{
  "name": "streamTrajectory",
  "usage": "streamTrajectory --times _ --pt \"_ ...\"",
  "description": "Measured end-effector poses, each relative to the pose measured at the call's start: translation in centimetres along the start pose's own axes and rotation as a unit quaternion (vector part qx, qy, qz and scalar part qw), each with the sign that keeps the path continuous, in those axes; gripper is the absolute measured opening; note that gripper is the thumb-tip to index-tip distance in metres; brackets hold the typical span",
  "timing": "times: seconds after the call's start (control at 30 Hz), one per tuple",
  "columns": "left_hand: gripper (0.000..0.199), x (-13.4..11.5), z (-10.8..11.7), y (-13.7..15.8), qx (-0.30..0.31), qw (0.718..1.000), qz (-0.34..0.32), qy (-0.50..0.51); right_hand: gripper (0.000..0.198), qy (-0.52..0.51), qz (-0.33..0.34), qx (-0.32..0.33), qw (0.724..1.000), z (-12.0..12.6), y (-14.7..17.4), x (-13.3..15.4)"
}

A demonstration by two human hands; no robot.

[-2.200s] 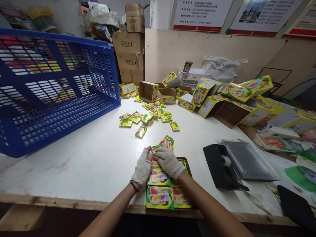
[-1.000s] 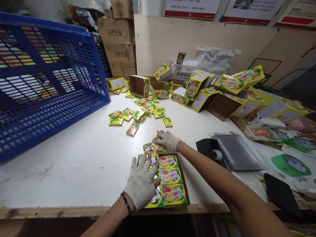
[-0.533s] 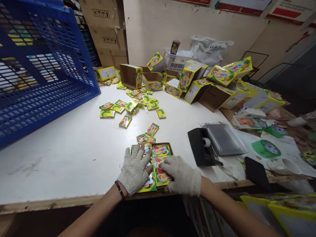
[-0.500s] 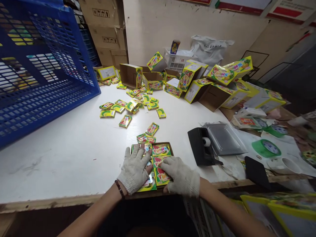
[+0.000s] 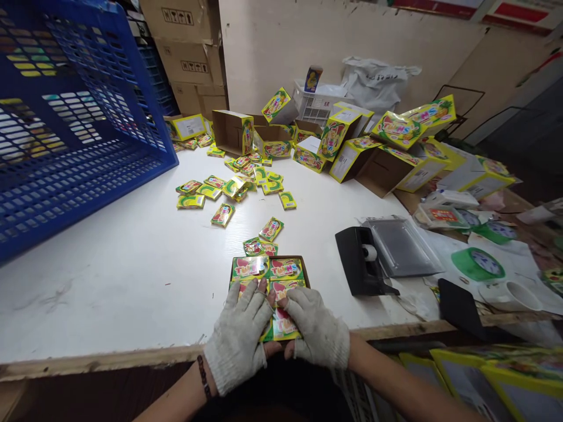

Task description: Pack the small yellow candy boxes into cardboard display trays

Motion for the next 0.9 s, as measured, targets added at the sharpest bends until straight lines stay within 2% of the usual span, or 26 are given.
streamTrajectory --times 0.1,0.17,0.23,0.3,0.37,0.4,0.5,0.6,0.7,0.8,0.9 --pt "0.067 0.1 -0.1 0.0 0.004 1.000 -0.006 0.000 0.085 0.039 0.005 -0.015 0.999 -0.7 0.2 0.7" --pt "0.064 0.1 -0.3 0.1 0.007 1.000 -0.007 -0.002 0.081 0.026 0.010 -0.001 1.000 0.1 -0.1 0.5" --pt "0.063 0.1 -0.3 0.3 0.016 1.000 -0.008 -0.009 0.061 -0.020 0.018 0.011 1.000 1.8 -1.4 -0.8" --pt "0.063 0.0 -0.3 0.3 0.031 0.999 -0.012 -0.019 0.036 -0.046 0.010 0.004 0.999 3.6 -4.0 -3.2" --pt "0.060 -0.1 -0.2 0.2 0.050 0.998 -0.020 -0.023 0.028 -0.002 -0.027 0.003 1.000 4.6 -7.9 -6.4" --pt "0.059 -0.1 -0.1 0.2 0.059 0.998 -0.025 -0.022 0.030 0.040 -0.039 0.023 0.998 4.6 -10.0 -7.9" --pt "0.060 0.0 0.2 0.0 0.079 0.996 -0.035 -0.014 0.040 0.131 -0.026 0.153 0.979 2.9 -16.0 -11.2" --pt "0.061 0.1 0.4 -0.1 0.080 0.996 -0.041 -0.012 0.041 0.146 -0.056 0.196 0.968 1.2 -18.8 -13.0" --pt "0.056 0.2 0.5 0.1 0.074 0.996 -0.049 -0.014 0.034 0.142 -0.126 0.194 0.962 1.3 -17.6 -14.3" --pt "0.054 0.3 0.4 0.2 0.066 0.996 -0.050 -0.014 0.038 0.123 -0.197 0.166 0.958 2.9 -13.4 -15.1" --pt "0.052 0.3 0.3 0.1 0.061 0.997 -0.050 -0.009 0.048 0.096 -0.210 0.118 0.966 4.4 -9.4 -14.5"
Point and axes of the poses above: each hand's wrist, its own y-axis away from the middle knuckle, its own z-axis out of the back of the hand, x = y × z, the point moved 2 cm from there along -y, towards the middle knuckle, and after that the axes turned 4 degrees about y, right-handed, at the moved point
